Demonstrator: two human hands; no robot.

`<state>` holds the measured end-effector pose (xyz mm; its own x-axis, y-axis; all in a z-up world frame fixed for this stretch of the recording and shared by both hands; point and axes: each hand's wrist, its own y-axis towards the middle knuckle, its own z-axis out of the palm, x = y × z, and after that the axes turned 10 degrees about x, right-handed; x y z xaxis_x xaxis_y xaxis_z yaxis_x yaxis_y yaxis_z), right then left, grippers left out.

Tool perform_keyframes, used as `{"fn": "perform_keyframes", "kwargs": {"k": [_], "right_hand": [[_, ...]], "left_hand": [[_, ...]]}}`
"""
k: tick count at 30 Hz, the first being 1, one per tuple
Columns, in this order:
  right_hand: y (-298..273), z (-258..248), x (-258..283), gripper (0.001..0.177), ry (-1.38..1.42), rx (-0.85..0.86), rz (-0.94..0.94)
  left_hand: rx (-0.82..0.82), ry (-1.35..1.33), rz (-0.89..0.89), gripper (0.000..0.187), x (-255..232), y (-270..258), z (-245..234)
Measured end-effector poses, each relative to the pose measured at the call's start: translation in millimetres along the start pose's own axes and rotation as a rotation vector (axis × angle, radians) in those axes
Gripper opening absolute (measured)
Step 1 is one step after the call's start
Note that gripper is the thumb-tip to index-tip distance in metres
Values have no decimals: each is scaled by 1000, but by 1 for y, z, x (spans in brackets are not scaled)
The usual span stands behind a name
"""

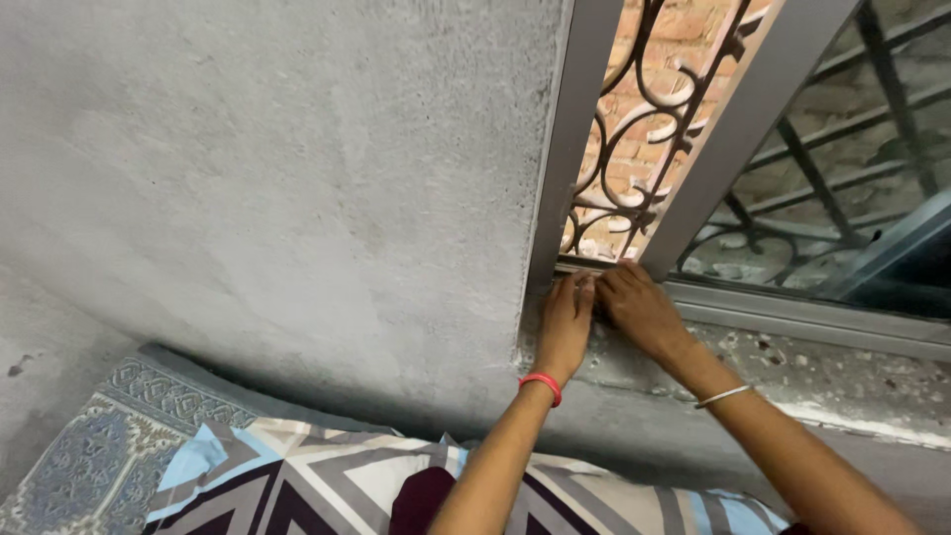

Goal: The person sprays liquid onto a window pane and wipes the glass and the window frame with a cloth.

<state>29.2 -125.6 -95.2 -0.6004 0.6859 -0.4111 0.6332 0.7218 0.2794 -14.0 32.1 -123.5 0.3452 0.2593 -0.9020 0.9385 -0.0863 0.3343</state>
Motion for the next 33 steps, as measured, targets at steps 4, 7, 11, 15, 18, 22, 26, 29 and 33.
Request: {"fn": "perform_keyframes", "kwargs": {"k": [4, 7, 11, 15, 18, 22, 26, 29, 33], "right_hand": [[13, -48, -28, 28, -51, 38, -259], [42, -90, -46, 16, -51, -62, -215], [62, -144, -55, 14, -30, -45, -23], [53, -169, -42, 34, 250, -155, 98], [39, -182, -33, 35, 360, -205, 66], [36, -214, -47, 46, 442, -370, -65], [40, -241, -78, 51, 253, -273, -164], [36, -243, -81, 48, -28, -286, -175], [40, -231, -62, 52, 451, -404, 124]], "left_hand": [[-93, 62, 73, 37, -18, 12, 0], [-100, 36, 71, 41, -35, 11, 0], [-69, -102, 99, 48, -54, 15, 6], [14, -644, -49, 57, -44, 44, 30], [16, -1055, 35, 30, -21, 80, 47], [140, -1381, 173, 31, -50, 96, 29], [149, -1106, 101, 44, -117, 81, -10], [135, -924, 46, 42, -158, 74, -23], [146, -1110, -66, 54, -187, 74, -15]]}}
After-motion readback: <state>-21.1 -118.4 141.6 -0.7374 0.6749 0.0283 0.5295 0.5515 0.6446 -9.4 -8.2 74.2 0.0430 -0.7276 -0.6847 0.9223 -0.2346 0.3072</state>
